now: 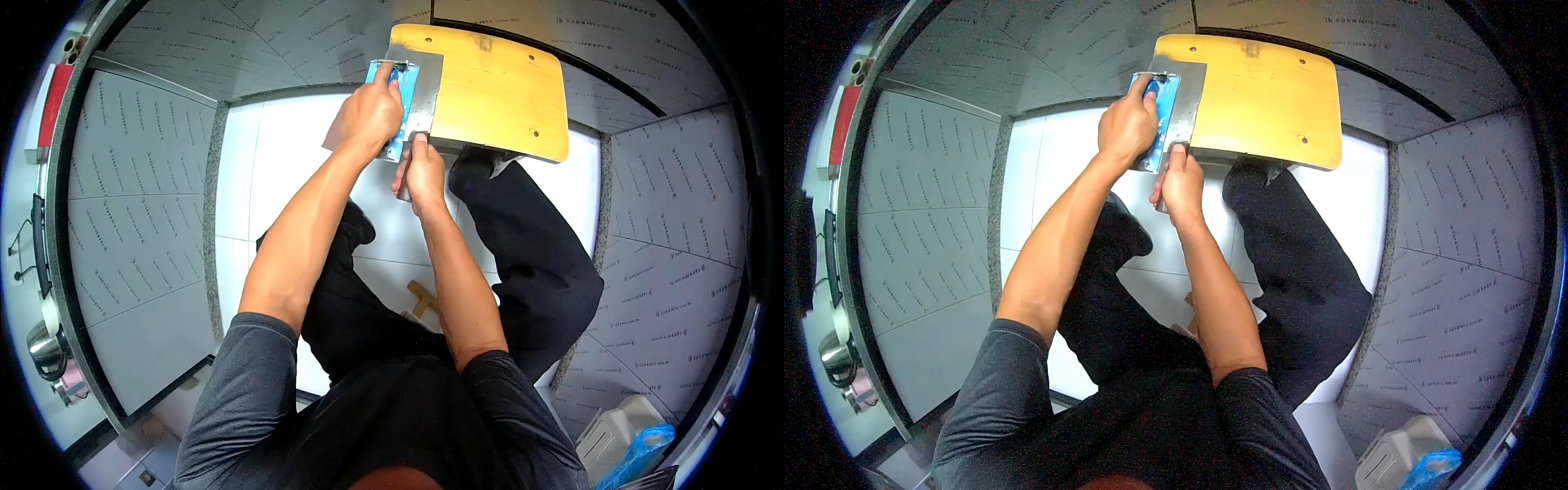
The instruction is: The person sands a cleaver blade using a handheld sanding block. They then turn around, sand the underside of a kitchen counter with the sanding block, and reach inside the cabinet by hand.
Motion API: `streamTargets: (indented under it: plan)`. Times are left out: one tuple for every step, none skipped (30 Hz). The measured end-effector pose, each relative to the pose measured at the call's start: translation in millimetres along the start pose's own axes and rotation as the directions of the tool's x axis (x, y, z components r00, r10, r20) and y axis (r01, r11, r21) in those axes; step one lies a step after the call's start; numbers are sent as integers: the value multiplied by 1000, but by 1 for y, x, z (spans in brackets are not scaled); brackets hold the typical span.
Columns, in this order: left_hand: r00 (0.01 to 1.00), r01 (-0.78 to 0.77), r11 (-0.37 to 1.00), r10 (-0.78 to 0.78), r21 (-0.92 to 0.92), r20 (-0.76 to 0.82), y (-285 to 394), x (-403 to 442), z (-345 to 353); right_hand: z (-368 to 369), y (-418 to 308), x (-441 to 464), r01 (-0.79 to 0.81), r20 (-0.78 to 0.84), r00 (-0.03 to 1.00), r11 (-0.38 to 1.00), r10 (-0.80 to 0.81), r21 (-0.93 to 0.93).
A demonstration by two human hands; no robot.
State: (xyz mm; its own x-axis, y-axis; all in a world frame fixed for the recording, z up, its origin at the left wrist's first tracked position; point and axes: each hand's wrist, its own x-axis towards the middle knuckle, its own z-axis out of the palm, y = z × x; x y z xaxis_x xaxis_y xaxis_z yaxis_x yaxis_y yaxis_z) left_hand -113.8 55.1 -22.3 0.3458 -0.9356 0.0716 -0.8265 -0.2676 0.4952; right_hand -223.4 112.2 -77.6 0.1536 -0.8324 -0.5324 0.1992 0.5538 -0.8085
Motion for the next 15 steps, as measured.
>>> streamTargets:
  plan:
    - [999,-34,999,34,1,-33,-1,8,3,1,-2,1,-15,-17,1000,999,14,-33]
    - [999,-41,999,42,17,-23,1,22,5,1,-2,1,-31,-24,999,999,30,-34]
    - [999,-31,999,31,15,-22,0,29,7,1,-2,0,-37,-21,999,998,36,-42]
    - [998,-42,999,42,0,-37,-1,35,9,1,-1,-2,-13,-25,1000,997,11,-74]
    - [997,-62,998,61,-15,-53,0,40,12,1,-3,-1,18,-31,999,995,-21,-101]
    - [999,-30,999,29,-11,-30,1,32,7,-1,-4,-2,13,-32,999,995,-16,-102]
    - [999,-28,1000,27,-10,-26,0,16,3,-2,-4,-2,-3,-21,1000,995,1,-101]
    - [1000,-8,1000,8,-14,18,0,0,-3,-2,-6,-2,-17,-10,1000,995,16,-98]
    - [998,3,1000,-3,-14,58,1,-3,-6,-2,-6,2,-11,-11,1000,996,10,-89]
    - [999,-32,999,33,-36,21,-3,1,-1,-3,-5,4,-27,-14,1000,995,25,-96]
    - [999,-32,999,33,-36,27,-2,10,2,-6,-1,4,-52,-16,999,993,50,-110]
    - [999,-52,998,52,-22,7,1,26,4,-5,-4,1,-47,-16,999,993,46,-109]
    - [998,-68,998,68,-6,-11,2,40,8,-6,-1,2,-28,-6,1000,995,27,-99]
    - [997,-61,998,61,0,-45,4,52,16,-5,-2,0,-49,-16,999,992,47,-114]
    - [997,-67,998,67,-1,-43,5,48,15,-4,-6,-1,-57,-30,998,990,53,-126]
